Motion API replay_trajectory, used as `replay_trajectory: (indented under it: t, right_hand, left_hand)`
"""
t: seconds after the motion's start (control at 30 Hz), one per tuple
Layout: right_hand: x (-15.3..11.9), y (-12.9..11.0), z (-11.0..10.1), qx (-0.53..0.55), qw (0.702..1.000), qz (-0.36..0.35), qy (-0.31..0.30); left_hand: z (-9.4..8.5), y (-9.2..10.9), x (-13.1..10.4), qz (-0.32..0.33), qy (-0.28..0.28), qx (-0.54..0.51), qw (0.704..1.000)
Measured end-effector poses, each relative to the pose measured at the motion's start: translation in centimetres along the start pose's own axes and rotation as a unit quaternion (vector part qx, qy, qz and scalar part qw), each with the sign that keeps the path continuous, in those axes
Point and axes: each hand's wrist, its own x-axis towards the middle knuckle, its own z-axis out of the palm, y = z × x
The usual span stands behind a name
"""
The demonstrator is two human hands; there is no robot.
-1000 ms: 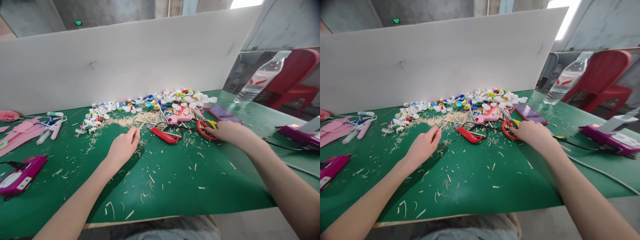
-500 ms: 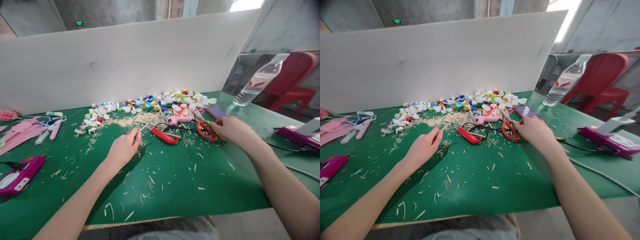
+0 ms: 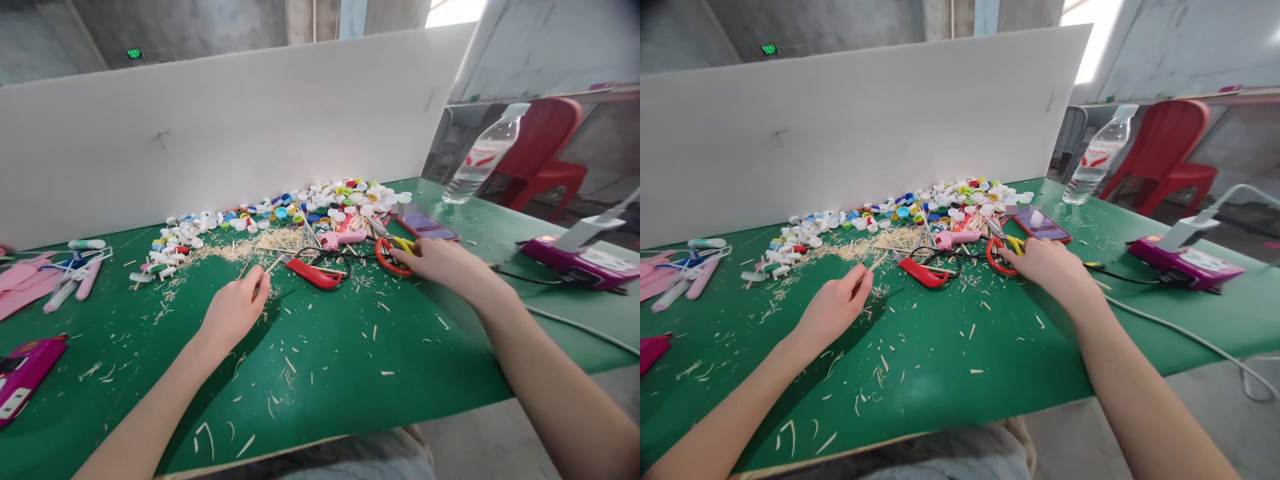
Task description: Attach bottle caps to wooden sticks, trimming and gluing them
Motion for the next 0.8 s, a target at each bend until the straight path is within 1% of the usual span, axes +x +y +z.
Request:
replay_trajectory:
  t: [0.1, 0.23, 0.37, 0.47, 0.57, 0.67, 0.73, 0.8]
  right_hand:
    - [0.3, -0.6, 0.0, -0.044, 0.999, 0.004, -0.019]
    - [0.8, -1.7, -0.4, -0.075, 0.997, 0.015, -0.020]
    - [1.2, -2.1, -0.2, -0.081, 0.996, 0.029, -0.010]
    - [1.0, -2.0, -0.2, -0.065, 0.997, 0.049, 0.005]
    - [0.8, -1.7, -0.6, -0.019, 0.996, 0.082, 0.030]
    - [1.0, -1.1, -1.4, 0.058, 0.991, 0.103, 0.061]
    - [1.1, -0.7, -1.7, 0.131, 0.985, 0.088, 0.071]
    - [0.7, -0.7, -1.8, 0.213, 0.974, 0.038, 0.072]
  left_hand:
    - [0.2, 0.0, 0.0, 0.003, -0.006, 0.005, 1.000]
    - [0.4, 0.2, 0.1, 0.009, -0.011, 0.004, 1.000]
    - [0.4, 0.2, 0.1, 0.016, -0.022, 0.010, 1.000]
    - [0.4, 0.1, 0.1, 0.018, -0.016, 0.014, 1.000]
    - [0.4, 0.0, 0.1, 0.023, -0.008, 0.010, 1.000]
    - [0.4, 0.0, 0.2, 0.026, -0.003, 0.004, 1.000]
    - [0.3, 0.1, 0.2, 0.024, 0.002, -0.001, 1.000]
    - [0.2, 0.3, 0.2, 0.025, 0.010, -0.011, 1.000]
